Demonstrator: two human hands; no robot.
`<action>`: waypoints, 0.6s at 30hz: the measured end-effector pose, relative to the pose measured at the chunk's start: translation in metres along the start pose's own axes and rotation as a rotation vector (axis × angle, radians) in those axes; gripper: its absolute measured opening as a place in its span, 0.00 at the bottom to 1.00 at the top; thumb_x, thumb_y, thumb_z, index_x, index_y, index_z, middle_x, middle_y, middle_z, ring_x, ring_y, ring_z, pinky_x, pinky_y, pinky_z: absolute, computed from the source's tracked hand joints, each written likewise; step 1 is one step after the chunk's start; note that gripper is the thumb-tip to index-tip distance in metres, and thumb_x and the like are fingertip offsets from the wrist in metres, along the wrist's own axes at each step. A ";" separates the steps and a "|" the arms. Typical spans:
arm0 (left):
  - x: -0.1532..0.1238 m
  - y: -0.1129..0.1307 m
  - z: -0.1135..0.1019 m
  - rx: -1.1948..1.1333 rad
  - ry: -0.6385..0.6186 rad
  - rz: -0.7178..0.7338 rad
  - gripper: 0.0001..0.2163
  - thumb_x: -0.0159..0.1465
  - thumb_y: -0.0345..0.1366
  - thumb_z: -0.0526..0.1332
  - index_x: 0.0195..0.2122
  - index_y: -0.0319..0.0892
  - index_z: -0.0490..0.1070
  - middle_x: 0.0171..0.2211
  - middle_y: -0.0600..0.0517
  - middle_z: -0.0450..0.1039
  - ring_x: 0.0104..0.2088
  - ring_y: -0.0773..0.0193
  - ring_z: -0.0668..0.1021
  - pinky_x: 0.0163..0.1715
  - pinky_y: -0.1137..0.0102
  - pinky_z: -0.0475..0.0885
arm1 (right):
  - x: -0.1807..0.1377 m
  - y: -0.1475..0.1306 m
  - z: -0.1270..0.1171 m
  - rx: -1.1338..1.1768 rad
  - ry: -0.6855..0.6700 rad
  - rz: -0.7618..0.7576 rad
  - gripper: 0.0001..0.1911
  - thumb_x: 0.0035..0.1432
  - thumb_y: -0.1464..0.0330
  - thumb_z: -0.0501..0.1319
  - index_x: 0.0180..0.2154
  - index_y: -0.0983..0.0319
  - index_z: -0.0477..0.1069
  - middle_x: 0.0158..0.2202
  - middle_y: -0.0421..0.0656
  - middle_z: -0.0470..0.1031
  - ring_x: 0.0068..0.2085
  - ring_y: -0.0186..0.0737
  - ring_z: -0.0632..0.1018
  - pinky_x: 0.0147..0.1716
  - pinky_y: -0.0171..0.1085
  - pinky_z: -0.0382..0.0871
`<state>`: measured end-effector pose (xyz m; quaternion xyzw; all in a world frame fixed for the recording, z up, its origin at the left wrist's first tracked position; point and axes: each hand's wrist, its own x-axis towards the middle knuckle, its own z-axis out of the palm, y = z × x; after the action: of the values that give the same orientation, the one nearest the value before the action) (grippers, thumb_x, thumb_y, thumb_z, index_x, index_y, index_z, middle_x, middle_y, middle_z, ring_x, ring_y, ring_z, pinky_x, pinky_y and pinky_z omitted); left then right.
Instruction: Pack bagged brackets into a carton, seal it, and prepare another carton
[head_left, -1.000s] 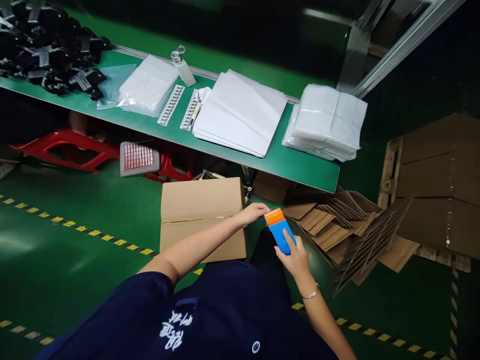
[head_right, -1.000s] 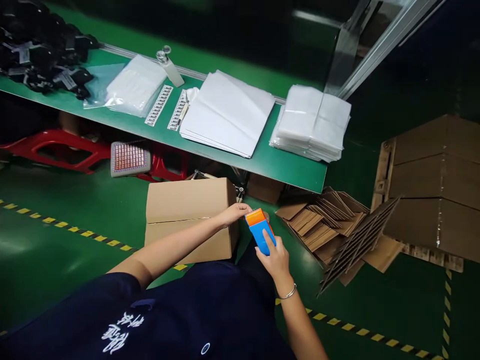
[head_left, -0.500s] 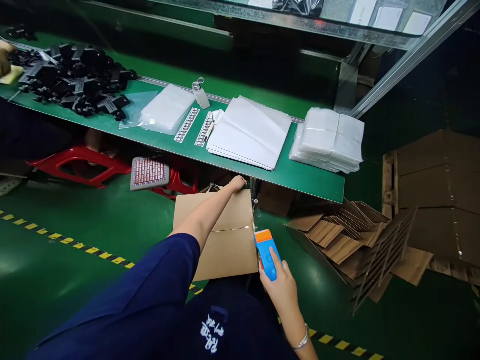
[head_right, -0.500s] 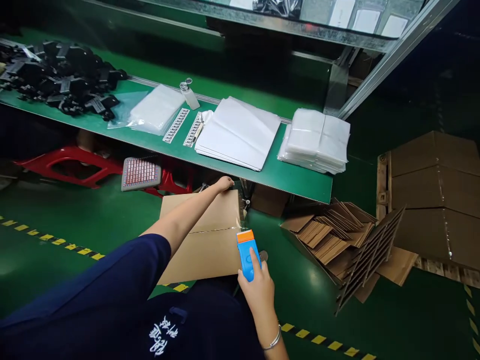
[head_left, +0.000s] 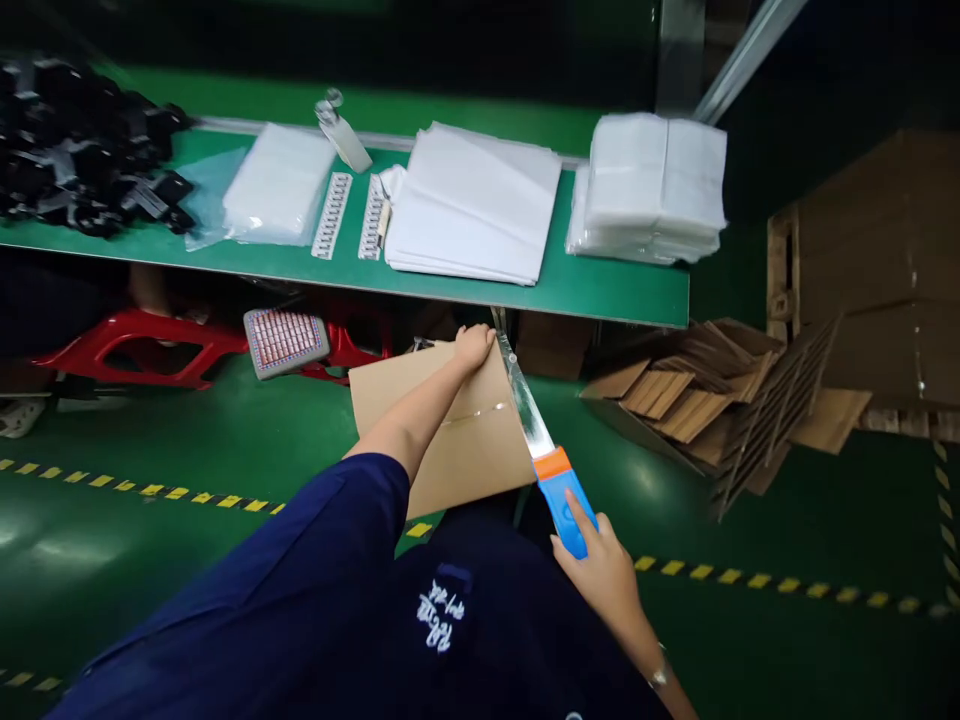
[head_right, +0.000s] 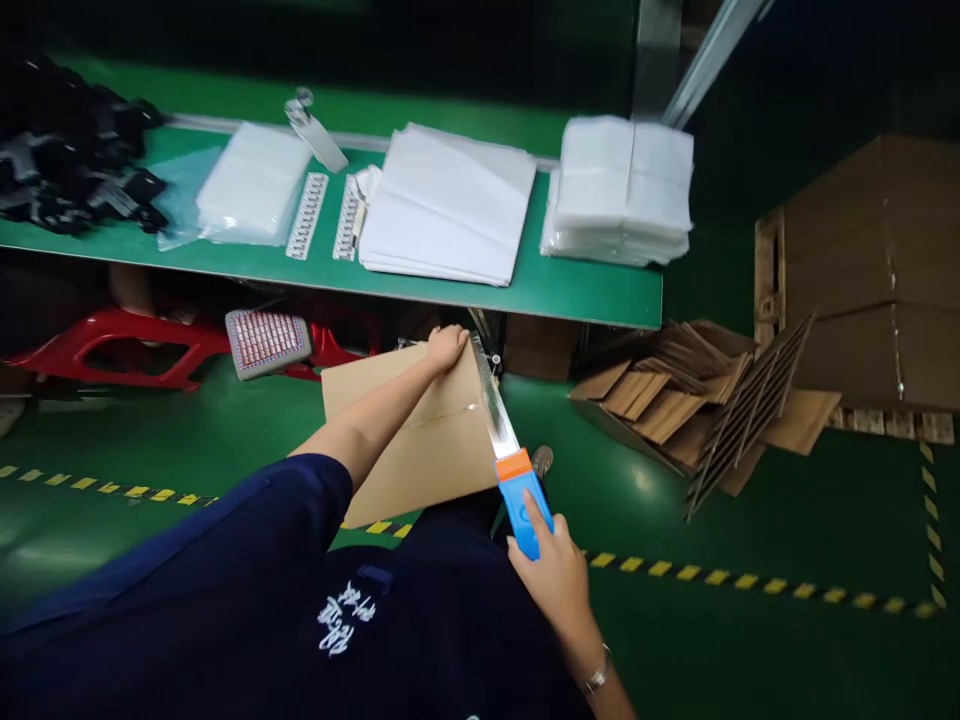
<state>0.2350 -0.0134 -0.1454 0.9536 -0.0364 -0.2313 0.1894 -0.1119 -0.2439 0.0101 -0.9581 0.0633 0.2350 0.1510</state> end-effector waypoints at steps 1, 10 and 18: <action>-0.001 0.000 0.001 0.004 -0.011 0.040 0.20 0.72 0.36 0.39 0.48 0.36 0.70 0.50 0.38 0.72 0.56 0.52 0.70 0.62 0.48 0.49 | -0.027 0.011 0.004 -0.013 -0.053 0.031 0.30 0.60 0.58 0.56 0.63 0.49 0.60 0.35 0.44 0.70 0.29 0.41 0.76 0.25 0.35 0.70; -0.167 0.043 0.073 -0.184 -0.581 0.832 0.16 0.62 0.33 0.56 0.51 0.47 0.73 0.57 0.52 0.71 0.61 0.65 0.67 0.65 0.67 0.53 | -0.098 0.032 0.060 -0.016 -0.349 0.204 0.29 0.63 0.59 0.54 0.65 0.49 0.56 0.43 0.47 0.73 0.33 0.44 0.78 0.30 0.36 0.71; -0.236 0.045 0.144 -0.500 -0.634 0.513 0.09 0.59 0.29 0.59 0.37 0.45 0.77 0.46 0.49 0.78 0.54 0.61 0.75 0.59 0.62 0.66 | 0.013 0.005 0.102 0.145 -0.305 0.249 0.33 0.59 0.60 0.58 0.64 0.54 0.57 0.45 0.51 0.75 0.40 0.47 0.78 0.38 0.38 0.68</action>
<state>-0.0394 -0.0675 -0.1457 0.7215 -0.2696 -0.4583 0.4435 -0.1452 -0.2170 -0.0832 -0.8828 0.1746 0.3891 0.1970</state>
